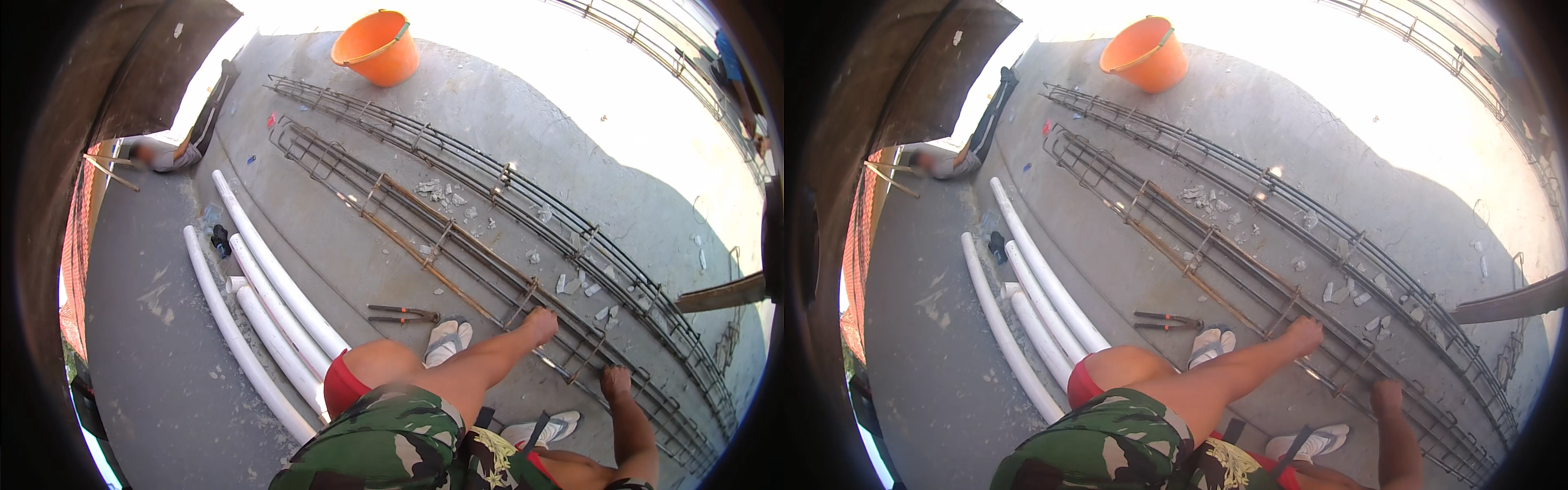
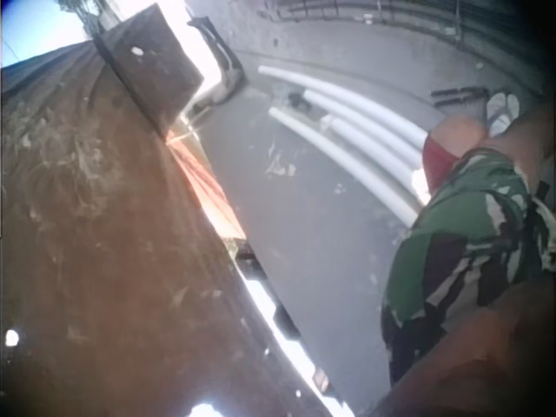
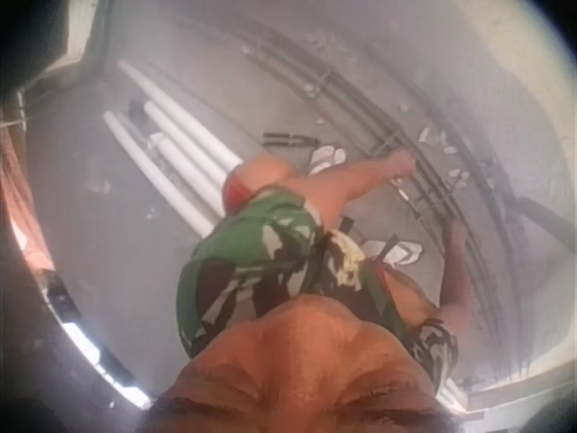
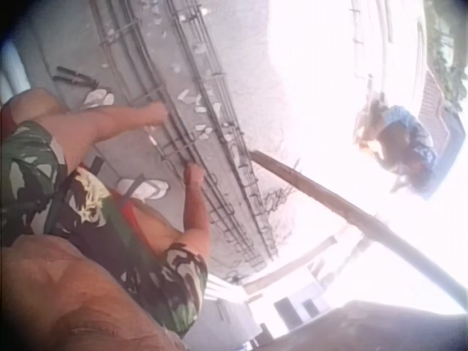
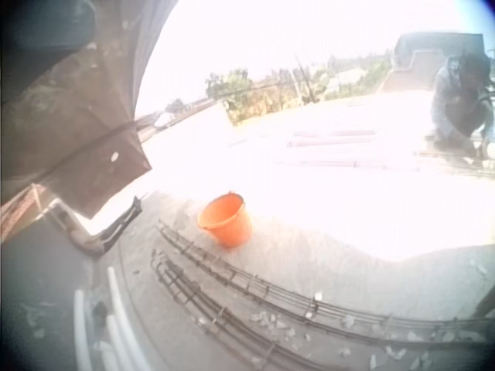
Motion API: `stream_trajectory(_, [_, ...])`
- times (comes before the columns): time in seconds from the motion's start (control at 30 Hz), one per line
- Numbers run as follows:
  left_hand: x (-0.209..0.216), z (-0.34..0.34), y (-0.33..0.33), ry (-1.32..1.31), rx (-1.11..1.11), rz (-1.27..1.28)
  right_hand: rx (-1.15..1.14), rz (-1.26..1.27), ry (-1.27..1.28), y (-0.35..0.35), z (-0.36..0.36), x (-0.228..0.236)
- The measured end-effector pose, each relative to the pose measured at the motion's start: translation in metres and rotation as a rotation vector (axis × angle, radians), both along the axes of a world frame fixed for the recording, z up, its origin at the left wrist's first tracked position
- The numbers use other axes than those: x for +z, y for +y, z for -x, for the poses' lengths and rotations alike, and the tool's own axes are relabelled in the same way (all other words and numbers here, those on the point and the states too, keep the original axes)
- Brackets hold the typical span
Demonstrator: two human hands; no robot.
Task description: The person arranges long metal rods on a concrete rooftop and ties them together with wire using pliers. Another worker assists by holding a rod and tying nearby sections. The person also briefly handles a large tarp with the coworker.
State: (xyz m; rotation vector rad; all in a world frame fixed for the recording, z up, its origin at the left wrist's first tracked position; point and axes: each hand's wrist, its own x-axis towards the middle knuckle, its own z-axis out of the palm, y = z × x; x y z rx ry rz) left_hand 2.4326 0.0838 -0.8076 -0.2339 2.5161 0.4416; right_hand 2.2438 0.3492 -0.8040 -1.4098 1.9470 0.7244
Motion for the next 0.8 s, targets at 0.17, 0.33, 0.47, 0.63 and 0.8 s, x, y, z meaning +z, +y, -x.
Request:
stream_trajectory(0.17, [0.014,0.006,-0.019,-0.171,0.026,0.059,-0.121,-0.038,-0.074,-0.011,0.004,0.031])
stream_trajectory(0.33, [0.029,0.005,-0.035,-0.198,0.043,-0.034,-0.204,0.341,-0.292,-0.041,-0.018,0.038])
stream_trajectory(0.47, [0.051,0.040,-0.029,-0.178,0.034,-0.206,-0.489,0.357,-0.383,-0.059,-0.017,0.060])
stream_trajectory(0.63, [0.066,0.060,-0.011,-0.154,0.033,-0.254,-0.285,0.294,-0.106,-0.012,-0.016,0.032])
stream_trajectory(0.8, [0.059,0.057,-0.011,-0.204,0.026,-0.269,-0.252,0.048,-0.151,0.005,-0.010,0.019])
